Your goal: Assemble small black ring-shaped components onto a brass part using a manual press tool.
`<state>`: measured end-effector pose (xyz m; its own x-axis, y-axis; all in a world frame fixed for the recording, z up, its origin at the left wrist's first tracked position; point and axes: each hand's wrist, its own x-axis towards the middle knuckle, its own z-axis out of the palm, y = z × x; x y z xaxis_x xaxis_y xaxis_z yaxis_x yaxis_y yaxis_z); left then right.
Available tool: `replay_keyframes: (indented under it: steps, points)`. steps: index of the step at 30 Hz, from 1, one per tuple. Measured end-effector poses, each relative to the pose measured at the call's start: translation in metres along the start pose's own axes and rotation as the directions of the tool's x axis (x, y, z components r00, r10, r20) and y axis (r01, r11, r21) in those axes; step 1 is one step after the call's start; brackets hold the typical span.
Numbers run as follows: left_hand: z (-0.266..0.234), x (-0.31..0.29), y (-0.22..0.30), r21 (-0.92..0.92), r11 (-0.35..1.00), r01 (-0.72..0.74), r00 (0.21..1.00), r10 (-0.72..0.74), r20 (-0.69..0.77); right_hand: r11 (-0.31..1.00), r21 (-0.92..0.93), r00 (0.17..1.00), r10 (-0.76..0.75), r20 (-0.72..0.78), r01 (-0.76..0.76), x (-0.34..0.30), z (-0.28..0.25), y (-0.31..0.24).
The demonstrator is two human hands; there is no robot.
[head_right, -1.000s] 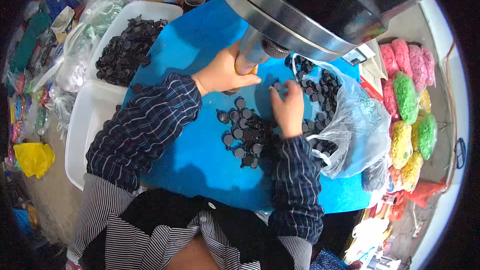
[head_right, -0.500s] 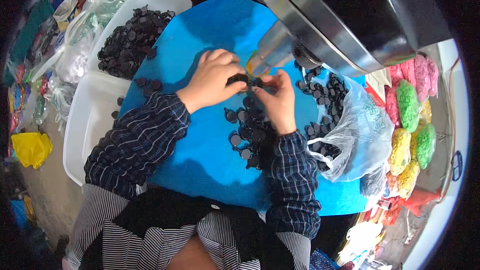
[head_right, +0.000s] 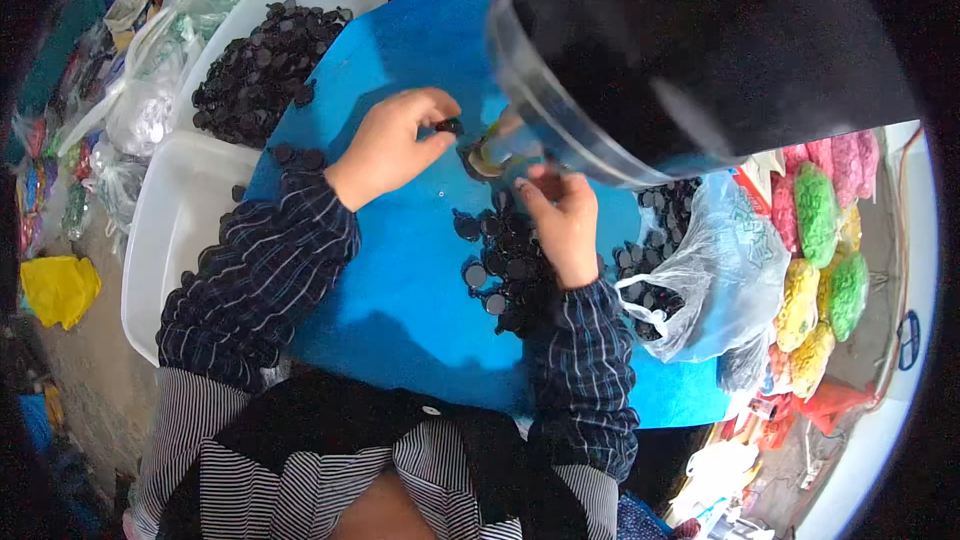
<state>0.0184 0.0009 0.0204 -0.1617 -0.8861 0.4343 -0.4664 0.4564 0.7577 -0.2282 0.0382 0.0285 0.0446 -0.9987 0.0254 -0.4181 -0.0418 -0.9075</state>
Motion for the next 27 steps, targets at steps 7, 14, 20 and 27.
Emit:
replay_keyframes:
  steps: [7, 14, 20, 27]
  points:
    - [0.003, -0.014, 0.029, -0.472, 0.84, 0.268, 0.881, -0.015, 0.473, 0.841, 0.525, 0.977, 0.02, 0.212, -0.131, -0.036, 0.024, -0.029]
    - [0.007, -0.014, 0.025, -0.4, 0.88, -0.255, 0.907, 0.361, 0.216, 0.765, 0.543, 0.906, -0.125, -0.404, 0.347, -0.022, 0.002, -0.023]
    - [0.01, -0.014, 0.029, -0.44, 0.842, -0.313, 0.9, 0.411, 0.147, 0.639, 0.712, 0.875, 0.123, -0.468, 0.291, -0.006, -0.042, -0.001]
    - [0.012, -0.014, 0.028, -0.416, 0.856, -0.306, 0.911, 0.391, 0.134, 0.997, 0.07, 0.999, -0.041, -0.007, 0.041, -0.01, 0.0, 0.012]
